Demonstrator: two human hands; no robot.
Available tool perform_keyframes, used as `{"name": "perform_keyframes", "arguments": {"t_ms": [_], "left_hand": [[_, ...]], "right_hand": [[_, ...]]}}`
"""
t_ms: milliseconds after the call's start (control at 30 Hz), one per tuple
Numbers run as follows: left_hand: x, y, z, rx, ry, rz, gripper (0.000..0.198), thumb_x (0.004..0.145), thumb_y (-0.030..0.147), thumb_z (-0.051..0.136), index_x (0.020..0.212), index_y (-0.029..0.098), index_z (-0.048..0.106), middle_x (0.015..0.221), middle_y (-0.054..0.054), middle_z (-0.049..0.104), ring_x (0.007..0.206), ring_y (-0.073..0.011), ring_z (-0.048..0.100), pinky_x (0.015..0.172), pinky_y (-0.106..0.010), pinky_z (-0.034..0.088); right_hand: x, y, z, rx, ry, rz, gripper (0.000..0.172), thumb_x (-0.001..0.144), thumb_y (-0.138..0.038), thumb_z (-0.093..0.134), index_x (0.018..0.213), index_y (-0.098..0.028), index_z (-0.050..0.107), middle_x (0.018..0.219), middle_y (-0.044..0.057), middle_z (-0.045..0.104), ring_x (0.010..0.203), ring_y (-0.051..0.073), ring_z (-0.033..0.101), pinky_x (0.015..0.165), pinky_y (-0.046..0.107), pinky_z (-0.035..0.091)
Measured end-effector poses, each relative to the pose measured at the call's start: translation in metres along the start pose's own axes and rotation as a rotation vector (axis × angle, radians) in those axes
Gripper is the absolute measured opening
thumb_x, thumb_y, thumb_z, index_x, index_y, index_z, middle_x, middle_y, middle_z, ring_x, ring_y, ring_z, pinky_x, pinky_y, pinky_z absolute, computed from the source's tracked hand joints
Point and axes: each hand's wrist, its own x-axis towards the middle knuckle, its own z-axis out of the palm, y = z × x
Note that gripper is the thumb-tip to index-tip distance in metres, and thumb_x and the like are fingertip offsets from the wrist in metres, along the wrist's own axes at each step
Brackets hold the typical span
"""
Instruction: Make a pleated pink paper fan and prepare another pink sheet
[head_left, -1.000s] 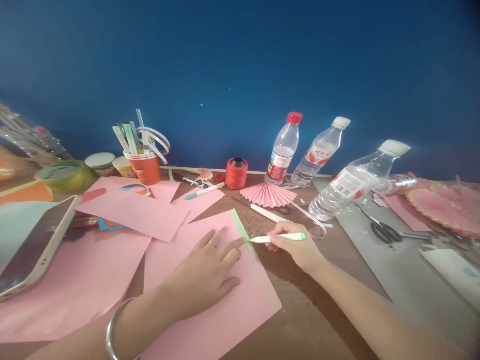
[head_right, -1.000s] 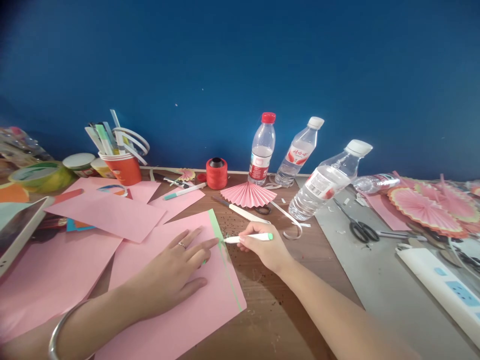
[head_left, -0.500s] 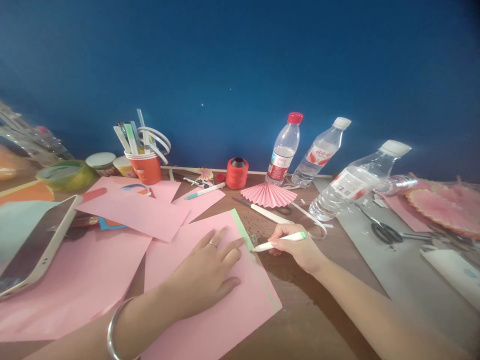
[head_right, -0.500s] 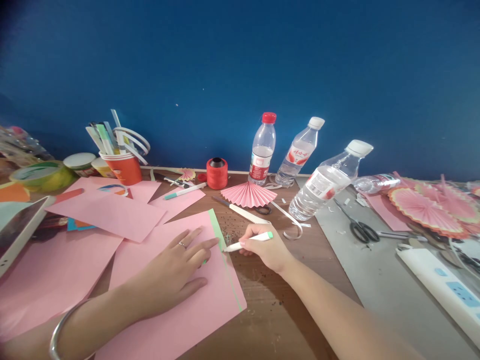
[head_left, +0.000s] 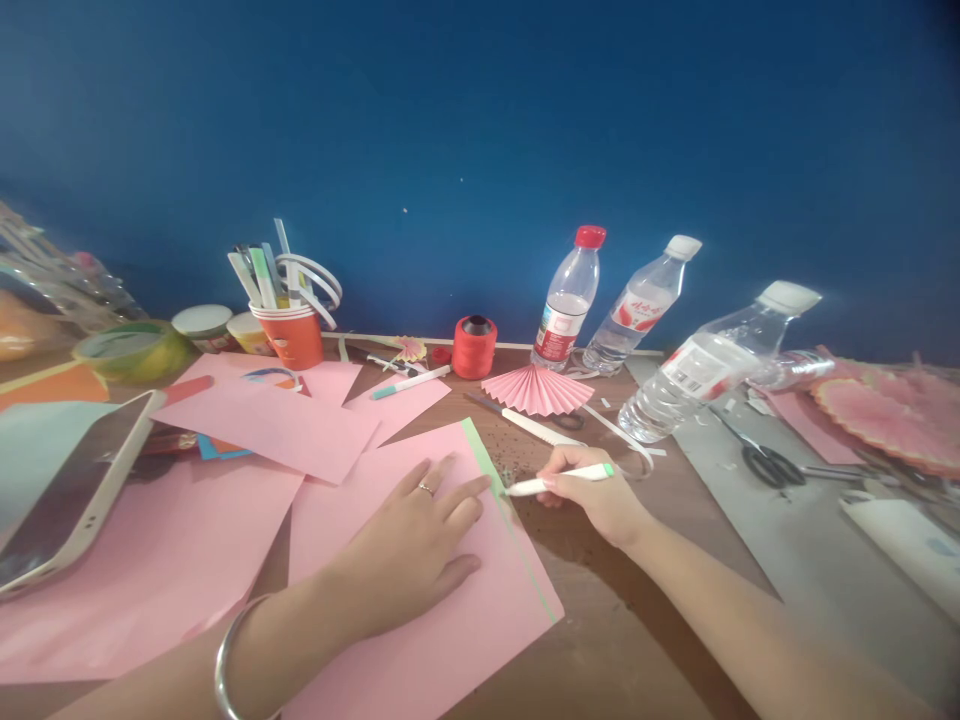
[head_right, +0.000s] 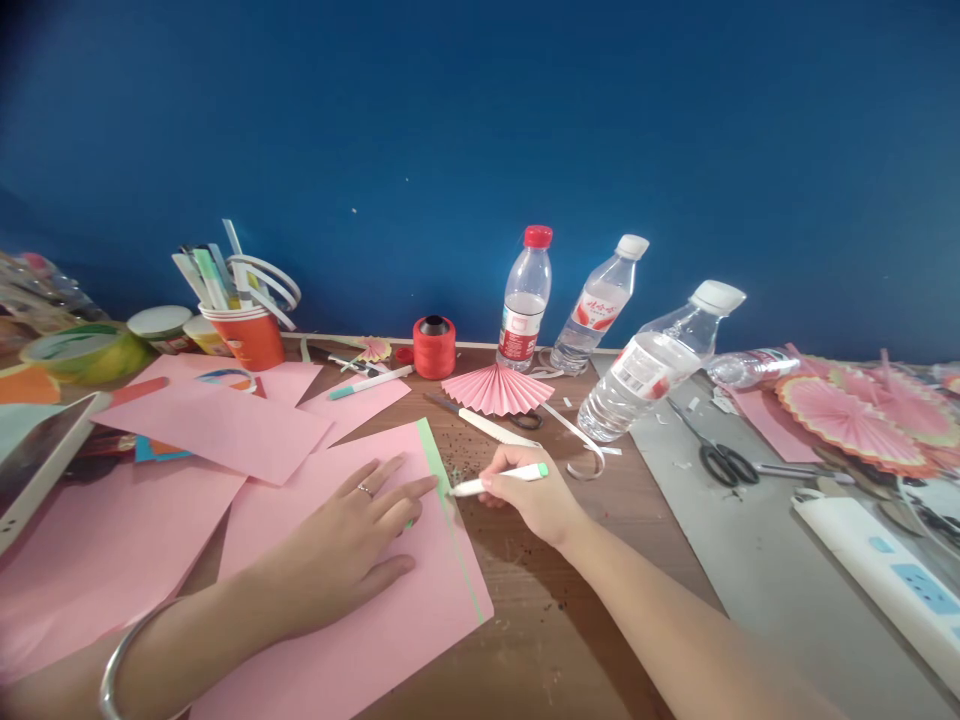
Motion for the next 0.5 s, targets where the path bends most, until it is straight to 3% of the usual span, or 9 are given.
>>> {"name": "perform_keyframes", "arguments": {"t_ms": [167,500], "left_hand": [[-0.0002,-0.0006,0.0019,-0.007,0.022,0.005,0.024,0.087,0.037,0.048,0.107,0.023,0.052,0.139,0.0,0.043,0.13,-0.0339,0.032,0.105,-0.051,0.025],[-0.0002,-0.0001,0.0022,-0.004,0.008,-0.004,0.023,0.087,0.036,0.049,0.106,0.023,0.052,0.14,0.001,0.042,0.131,-0.0347,0.03,0.105,-0.052,0.025]], "right_hand": [[0.0008,0.0004,-0.0001,0.01,-0.035,0.037,0.011,0.063,-0.021,0.062,0.055,-0.017,0.056,0.051,-0.001,0.06,0.05,0.014,0.057,0.051,0.026,0.046],[-0.0001,-0.0019,-0.0005,0.012,-0.016,0.027,0.01,0.062,-0.022,0.061,0.055,-0.017,0.057,0.054,0.0,0.06,0.051,0.013,0.056,0.052,0.026,0.046]]}}
